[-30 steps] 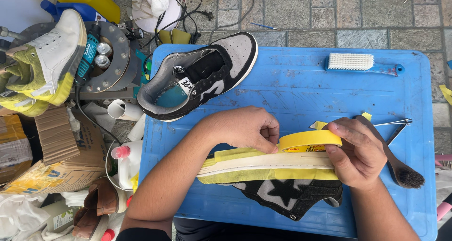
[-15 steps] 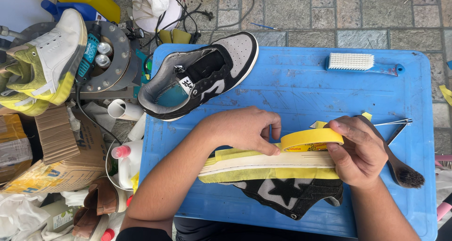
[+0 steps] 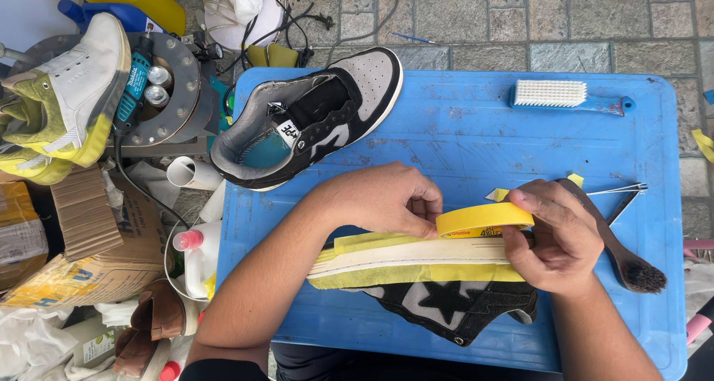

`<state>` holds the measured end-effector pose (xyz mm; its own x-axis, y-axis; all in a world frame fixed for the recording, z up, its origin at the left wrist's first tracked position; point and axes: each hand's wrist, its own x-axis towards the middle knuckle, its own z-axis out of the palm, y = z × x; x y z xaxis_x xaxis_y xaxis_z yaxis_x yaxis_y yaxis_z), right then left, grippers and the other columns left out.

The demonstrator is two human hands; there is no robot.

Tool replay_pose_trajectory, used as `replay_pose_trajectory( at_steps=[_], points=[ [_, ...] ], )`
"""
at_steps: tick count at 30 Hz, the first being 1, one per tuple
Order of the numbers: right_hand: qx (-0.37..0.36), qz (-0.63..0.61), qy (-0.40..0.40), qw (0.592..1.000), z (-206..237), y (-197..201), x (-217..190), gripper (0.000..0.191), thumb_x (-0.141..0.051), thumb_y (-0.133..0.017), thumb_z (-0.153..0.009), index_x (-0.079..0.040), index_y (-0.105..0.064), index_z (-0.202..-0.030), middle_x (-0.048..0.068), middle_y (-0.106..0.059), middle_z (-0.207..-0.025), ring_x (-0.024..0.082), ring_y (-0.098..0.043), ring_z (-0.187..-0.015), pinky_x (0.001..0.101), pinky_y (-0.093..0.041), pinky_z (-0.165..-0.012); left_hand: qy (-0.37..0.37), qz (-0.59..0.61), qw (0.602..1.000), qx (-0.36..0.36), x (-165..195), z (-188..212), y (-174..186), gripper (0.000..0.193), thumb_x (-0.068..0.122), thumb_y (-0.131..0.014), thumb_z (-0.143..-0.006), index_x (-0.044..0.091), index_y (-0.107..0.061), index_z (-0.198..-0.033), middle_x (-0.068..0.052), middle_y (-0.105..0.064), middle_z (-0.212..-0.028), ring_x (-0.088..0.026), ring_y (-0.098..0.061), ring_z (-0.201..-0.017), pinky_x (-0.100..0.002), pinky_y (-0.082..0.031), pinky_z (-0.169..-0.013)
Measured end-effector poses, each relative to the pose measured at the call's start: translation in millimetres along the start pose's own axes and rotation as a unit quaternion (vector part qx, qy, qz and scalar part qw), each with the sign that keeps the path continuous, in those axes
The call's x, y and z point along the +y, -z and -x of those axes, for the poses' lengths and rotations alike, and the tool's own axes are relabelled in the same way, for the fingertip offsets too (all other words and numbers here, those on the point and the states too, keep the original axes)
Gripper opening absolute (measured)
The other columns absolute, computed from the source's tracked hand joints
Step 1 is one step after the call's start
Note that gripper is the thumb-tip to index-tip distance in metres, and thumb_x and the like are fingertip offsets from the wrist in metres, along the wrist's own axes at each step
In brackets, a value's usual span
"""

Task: The person applies yellow masking tape around the midsole of a black and white sneaker. They smooth the tape along the curved edge, rotate the shoe to reach different sides, and continue wrapping the tape around the perimeter of the sole.

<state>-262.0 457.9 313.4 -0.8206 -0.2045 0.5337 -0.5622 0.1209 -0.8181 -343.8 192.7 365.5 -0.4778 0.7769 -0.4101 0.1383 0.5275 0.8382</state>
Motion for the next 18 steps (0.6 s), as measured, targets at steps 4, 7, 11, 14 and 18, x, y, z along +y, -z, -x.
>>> replay_pose_trajectory(
  at_steps=[4, 7, 11, 14, 18],
  points=[
    [0.002, 0.008, 0.003, 1.000, 0.8, 0.3, 0.2, 0.053, 0.015, -0.064, -0.076, 0.005, -0.060, -0.128, 0.015, -0.064, -0.108, 0.019, -0.064, -0.095, 0.0254, -0.055, -0.077, 0.034, 0.003, 0.999, 0.006, 1.1, -0.1, -2.1, 0.027, 0.030, -0.079, -0.078, 0.009, -0.077, -0.094, -0.005, -0.077, -0.077, -0.015, -0.073, -0.070, -0.031, -0.057, -0.063],
    [0.011, 0.027, 0.006, 1.000, 1.3, -0.2, 3.2, 0.051, 0.015, -0.065, -0.076, 0.005, -0.061, -0.126, 0.016, -0.064, -0.107, 0.018, -0.063, -0.089, 0.0258, -0.054, -0.077, 0.036, 0.000, 0.999, 0.006, 1.1, -2.0, -2.5, 0.027, 0.031, -0.079, -0.078, 0.009, -0.077, -0.093, -0.004, -0.077, -0.077, -0.014, -0.073, -0.070, -0.031, -0.057, -0.063],
    [0.012, 0.027, 0.007, 1.000, 1.3, 0.4, 3.9, 0.050, 0.014, -0.065, -0.076, 0.006, -0.061, -0.125, 0.016, -0.064, -0.105, 0.019, -0.063, -0.092, 0.0250, -0.054, -0.074, 0.035, -0.001, 0.999, 0.004, -0.3, -1.8, -2.8, 0.027, 0.031, -0.079, -0.078, 0.009, -0.078, -0.093, -0.005, -0.077, -0.076, -0.015, -0.073, -0.069, -0.031, -0.056, -0.062],
    [0.015, 0.028, 0.013, 0.999, 0.9, -1.1, 4.6, 0.049, 0.014, -0.064, -0.076, 0.006, -0.061, -0.125, 0.017, -0.064, -0.106, 0.019, -0.063, -0.090, 0.0256, -0.055, -0.075, 0.013, 0.005, 1.000, 0.003, -2.2, -1.7, -2.3, 0.027, 0.031, -0.079, -0.079, 0.008, -0.078, -0.093, -0.005, -0.077, -0.077, -0.014, -0.073, -0.069, -0.031, -0.057, -0.063],
    [0.016, 0.033, 0.015, 0.999, 1.1, -1.6, 3.3, 0.049, 0.015, -0.064, -0.077, 0.005, -0.061, -0.125, 0.017, -0.064, -0.107, 0.020, -0.064, -0.092, 0.0271, -0.055, -0.077, 0.000, 0.015, 1.000, -0.001, -3.1, -1.3, -2.4, 0.026, 0.030, -0.078, -0.079, 0.008, -0.078, -0.094, -0.004, -0.078, -0.077, -0.014, -0.074, -0.069, -0.030, -0.058, -0.064]
  ],
)
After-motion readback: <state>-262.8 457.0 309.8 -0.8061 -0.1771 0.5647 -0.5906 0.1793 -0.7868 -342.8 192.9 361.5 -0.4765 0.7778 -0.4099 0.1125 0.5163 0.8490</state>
